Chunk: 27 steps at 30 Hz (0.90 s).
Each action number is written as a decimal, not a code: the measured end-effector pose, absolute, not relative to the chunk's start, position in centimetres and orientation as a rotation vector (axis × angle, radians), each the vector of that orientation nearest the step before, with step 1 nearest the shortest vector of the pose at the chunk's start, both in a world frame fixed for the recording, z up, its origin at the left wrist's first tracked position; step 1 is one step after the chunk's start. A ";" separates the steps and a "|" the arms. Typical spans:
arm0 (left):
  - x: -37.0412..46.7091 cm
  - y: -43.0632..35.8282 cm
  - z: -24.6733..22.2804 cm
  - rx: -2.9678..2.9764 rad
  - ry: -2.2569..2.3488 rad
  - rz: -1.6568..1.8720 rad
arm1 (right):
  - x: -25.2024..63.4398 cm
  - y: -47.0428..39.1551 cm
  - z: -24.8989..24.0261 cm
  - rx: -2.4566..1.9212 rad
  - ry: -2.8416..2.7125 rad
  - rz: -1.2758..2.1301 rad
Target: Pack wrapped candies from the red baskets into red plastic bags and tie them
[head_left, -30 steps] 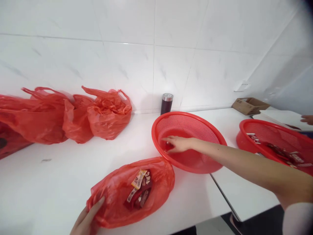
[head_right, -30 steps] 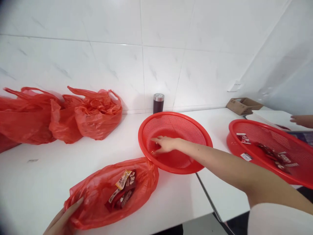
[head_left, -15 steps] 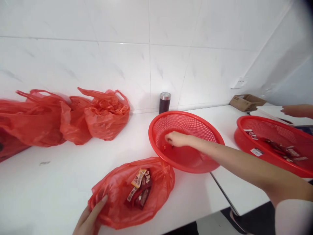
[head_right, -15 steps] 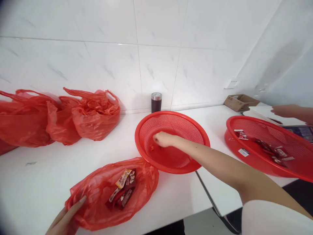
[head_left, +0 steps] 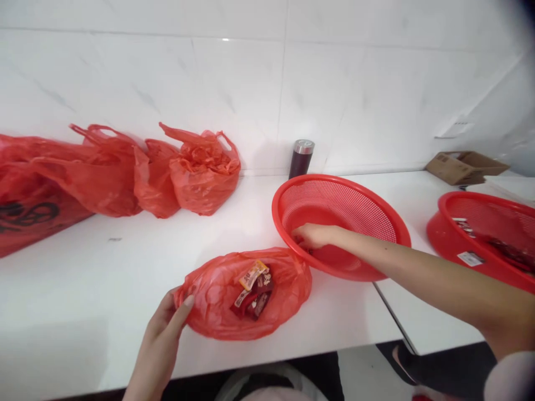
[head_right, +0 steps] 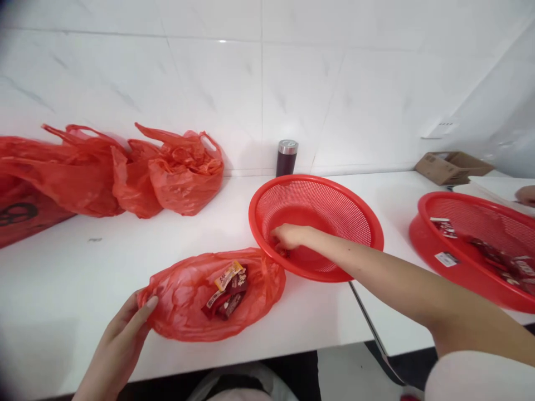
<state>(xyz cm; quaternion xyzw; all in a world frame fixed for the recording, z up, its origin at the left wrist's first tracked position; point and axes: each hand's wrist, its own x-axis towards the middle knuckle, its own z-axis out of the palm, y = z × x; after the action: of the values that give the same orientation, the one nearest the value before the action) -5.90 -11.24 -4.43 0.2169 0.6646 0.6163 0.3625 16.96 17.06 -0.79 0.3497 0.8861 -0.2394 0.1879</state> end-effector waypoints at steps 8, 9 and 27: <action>-7.1 -12.5 -5.1 0.529 1.677 1.571 | 17.2 17.8 4.5 1.151 2.734 -0.641; -7.1 -12.4 -5.0 0.529 1.658 1.569 | 17.0 17.0 6.0 1.182 2.836 -0.703; -7.2 -11.2 -2.8 0.329 1.554 1.793 | 20.8 5.2 4.4 0.933 2.948 -0.202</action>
<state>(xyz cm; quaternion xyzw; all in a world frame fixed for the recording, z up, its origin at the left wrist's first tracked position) -7.19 -11.24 -2.80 0.1279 0.6042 0.6970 0.3644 20.77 5.23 4.41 0.3012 0.9511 -0.0653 0.0214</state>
